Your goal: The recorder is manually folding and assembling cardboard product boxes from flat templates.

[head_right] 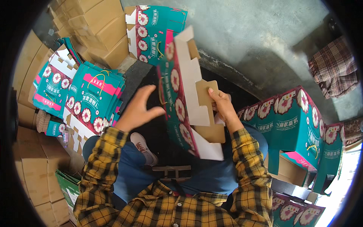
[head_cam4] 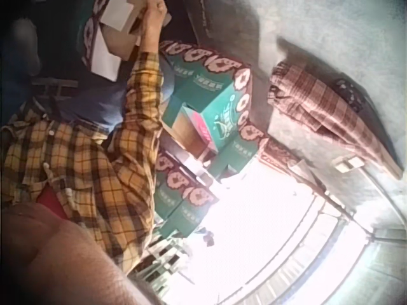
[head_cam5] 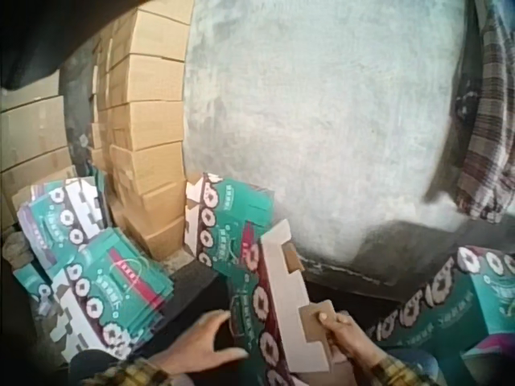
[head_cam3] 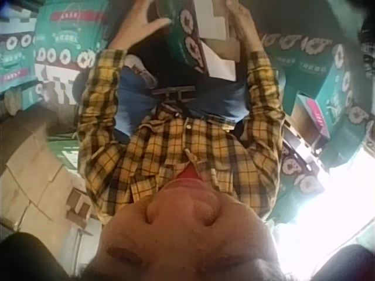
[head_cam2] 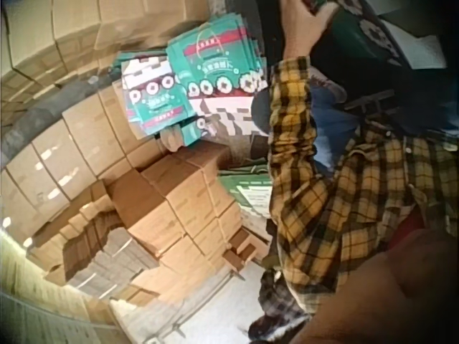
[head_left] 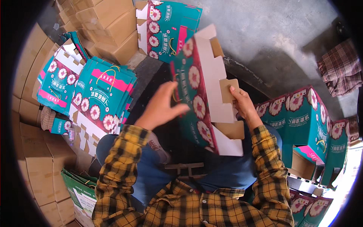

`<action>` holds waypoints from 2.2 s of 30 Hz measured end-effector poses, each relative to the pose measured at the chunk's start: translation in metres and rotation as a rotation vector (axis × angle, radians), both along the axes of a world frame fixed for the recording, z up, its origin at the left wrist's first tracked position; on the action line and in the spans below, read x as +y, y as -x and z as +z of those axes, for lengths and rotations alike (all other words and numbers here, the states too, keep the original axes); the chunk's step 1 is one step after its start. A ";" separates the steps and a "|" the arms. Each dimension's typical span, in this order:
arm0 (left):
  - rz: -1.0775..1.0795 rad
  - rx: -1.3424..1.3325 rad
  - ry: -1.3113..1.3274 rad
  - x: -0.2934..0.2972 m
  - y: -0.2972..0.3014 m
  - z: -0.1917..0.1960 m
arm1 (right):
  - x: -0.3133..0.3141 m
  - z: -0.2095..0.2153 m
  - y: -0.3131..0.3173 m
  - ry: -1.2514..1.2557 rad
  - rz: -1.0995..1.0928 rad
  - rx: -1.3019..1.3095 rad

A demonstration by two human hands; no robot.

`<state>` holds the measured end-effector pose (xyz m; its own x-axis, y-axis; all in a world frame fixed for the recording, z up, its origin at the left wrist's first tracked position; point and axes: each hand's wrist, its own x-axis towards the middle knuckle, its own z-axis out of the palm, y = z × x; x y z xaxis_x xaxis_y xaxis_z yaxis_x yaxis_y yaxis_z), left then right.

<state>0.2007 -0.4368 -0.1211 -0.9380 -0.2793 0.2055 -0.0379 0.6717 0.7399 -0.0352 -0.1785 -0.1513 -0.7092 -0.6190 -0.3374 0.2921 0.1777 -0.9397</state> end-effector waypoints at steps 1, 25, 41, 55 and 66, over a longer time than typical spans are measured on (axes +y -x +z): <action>-0.046 -0.043 0.001 0.016 0.002 -0.004 | -0.007 0.000 -0.005 0.010 0.013 -0.005; -0.015 -0.078 0.211 0.084 -0.073 -0.029 | -0.049 -0.001 0.038 -0.318 -0.165 1.076; -0.073 -0.039 0.078 0.054 -0.066 -0.006 | -0.078 0.002 0.046 -0.756 0.415 1.837; -0.277 -0.092 0.205 0.035 -0.044 -0.005 | -0.087 -0.003 0.066 -0.567 0.022 1.152; -0.338 -0.175 0.387 0.053 -0.034 -0.026 | -0.074 -0.030 0.120 -0.203 -0.284 0.721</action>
